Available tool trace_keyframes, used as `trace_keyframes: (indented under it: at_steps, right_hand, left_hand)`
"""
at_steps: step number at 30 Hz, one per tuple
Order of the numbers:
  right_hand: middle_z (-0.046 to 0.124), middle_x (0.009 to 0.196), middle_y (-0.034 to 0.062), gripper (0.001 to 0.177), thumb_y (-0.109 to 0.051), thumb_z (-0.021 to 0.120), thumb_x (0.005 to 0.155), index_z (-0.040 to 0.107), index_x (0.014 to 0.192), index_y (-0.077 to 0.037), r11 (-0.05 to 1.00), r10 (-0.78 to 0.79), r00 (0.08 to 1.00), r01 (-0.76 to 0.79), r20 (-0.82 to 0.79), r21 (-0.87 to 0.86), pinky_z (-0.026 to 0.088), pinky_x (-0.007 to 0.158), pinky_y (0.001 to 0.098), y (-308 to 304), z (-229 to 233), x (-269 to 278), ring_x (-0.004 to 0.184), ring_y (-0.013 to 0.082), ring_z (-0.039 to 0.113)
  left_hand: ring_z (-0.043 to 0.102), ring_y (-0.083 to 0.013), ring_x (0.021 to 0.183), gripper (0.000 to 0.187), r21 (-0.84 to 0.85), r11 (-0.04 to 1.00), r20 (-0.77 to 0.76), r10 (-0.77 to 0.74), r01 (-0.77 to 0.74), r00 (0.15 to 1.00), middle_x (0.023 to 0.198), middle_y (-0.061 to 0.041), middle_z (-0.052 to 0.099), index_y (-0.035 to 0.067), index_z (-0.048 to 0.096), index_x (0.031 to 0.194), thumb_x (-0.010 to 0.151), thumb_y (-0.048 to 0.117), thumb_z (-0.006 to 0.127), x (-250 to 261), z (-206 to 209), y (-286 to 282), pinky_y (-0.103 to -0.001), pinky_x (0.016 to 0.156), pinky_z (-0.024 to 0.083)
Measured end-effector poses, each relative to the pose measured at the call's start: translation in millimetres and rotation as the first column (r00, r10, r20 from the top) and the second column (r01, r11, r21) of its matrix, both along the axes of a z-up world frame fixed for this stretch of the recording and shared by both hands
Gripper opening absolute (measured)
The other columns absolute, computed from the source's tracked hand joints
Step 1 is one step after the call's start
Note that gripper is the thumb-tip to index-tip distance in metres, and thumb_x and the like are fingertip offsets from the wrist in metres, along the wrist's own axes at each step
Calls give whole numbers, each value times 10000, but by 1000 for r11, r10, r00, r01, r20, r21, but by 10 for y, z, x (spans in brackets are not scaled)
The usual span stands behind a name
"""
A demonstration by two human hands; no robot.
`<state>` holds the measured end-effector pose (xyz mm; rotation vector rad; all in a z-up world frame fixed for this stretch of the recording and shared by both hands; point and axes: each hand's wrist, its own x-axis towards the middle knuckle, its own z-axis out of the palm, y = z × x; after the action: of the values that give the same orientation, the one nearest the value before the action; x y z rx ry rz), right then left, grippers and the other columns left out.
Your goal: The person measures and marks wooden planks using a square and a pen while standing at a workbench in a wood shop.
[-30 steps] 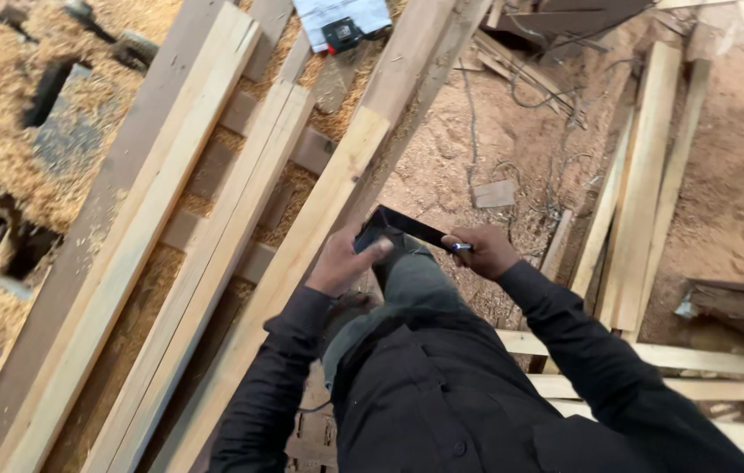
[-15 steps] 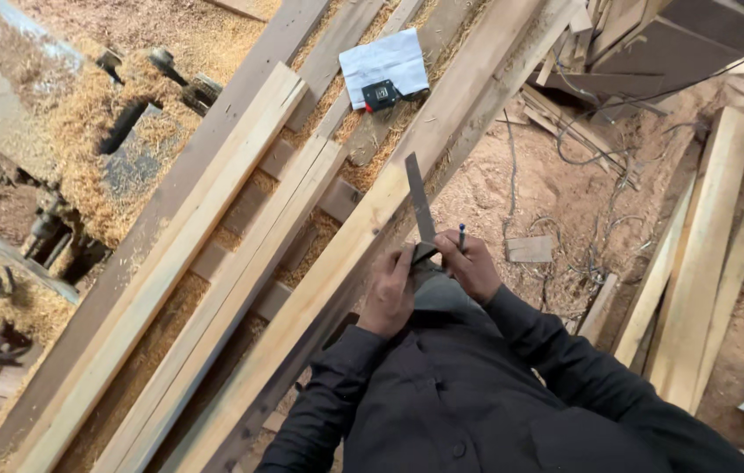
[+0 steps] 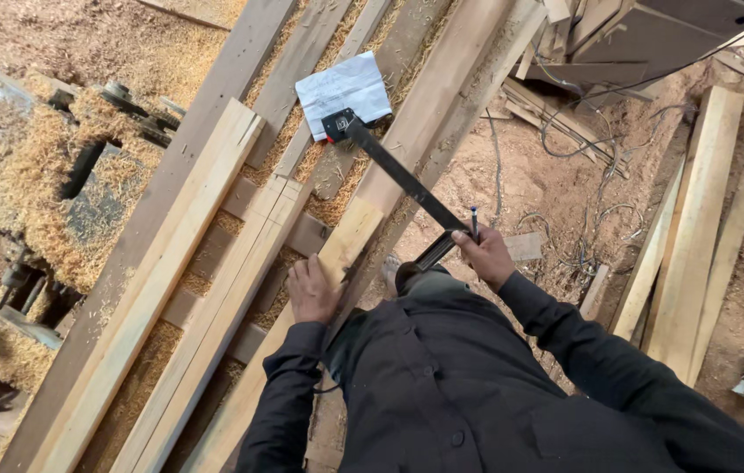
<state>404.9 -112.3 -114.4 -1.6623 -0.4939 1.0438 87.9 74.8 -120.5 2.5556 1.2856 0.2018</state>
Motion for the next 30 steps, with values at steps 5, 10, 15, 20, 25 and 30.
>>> trace_keyframes:
  at_steps: [5,10,15,20,25,30]
  right_hand:
    - [496,624,-47,231,-227,683,1011,640,1022,0,998,41,985,-49,-168,-45,328,421,254,135,-537,24,485,57,422]
    - [446,554,-54,203,-257,658,985,668,1022,-58,975,162,974,-183,-157,-129,310,402,273,552,-959,79,444,64,409]
    - [490,604,-60,258,-266,681,983,731,1068,-28,968,244,969,-245,-36,-50,341,472,275,891,-1304,142,531,45,415]
    - [688,771,-24,270,-223,748,957,732,1014,40,991,130,990,-132,59,36,498,623,270,976,-1392,33,694,41,578]
    - [665,767,-22,262,-214,738,942,725,1054,23,999,-3,998,1,-57,-34,472,609,277,947,-1227,-134,679,57,546]
    - [671,776,31,247,-213,757,965,750,1071,10,1000,24,998,-23,57,-20,487,640,279,952,-1139,-124,692,69,563]
  left_hand:
    - [481,-358,1136,871,-185,980,27,77,-70,997,1156,-169,515,2,520,1378,690,384,893,394,-52,58,-472,998,406]
    - [473,-364,1194,826,-141,989,13,39,-37,999,1248,-176,514,29,503,1368,726,392,876,990,-12,32,-482,1031,384]
    - [414,-435,1259,1074,2,998,214,-69,70,974,1388,-266,455,-44,369,1486,713,492,887,1254,121,62,-554,1097,312]
    - [373,-434,1335,1063,-64,990,75,-121,126,990,1435,-245,420,131,455,1501,649,590,896,1634,80,95,-585,1074,299]
    - [390,-378,1389,936,-16,991,114,-133,136,984,1555,-170,410,200,542,1496,681,505,887,1585,-33,128,-546,1098,328]
    - [396,-363,1390,938,-42,987,92,-149,153,985,1570,-160,405,219,542,1505,683,520,878,1577,-65,157,-531,1107,336]
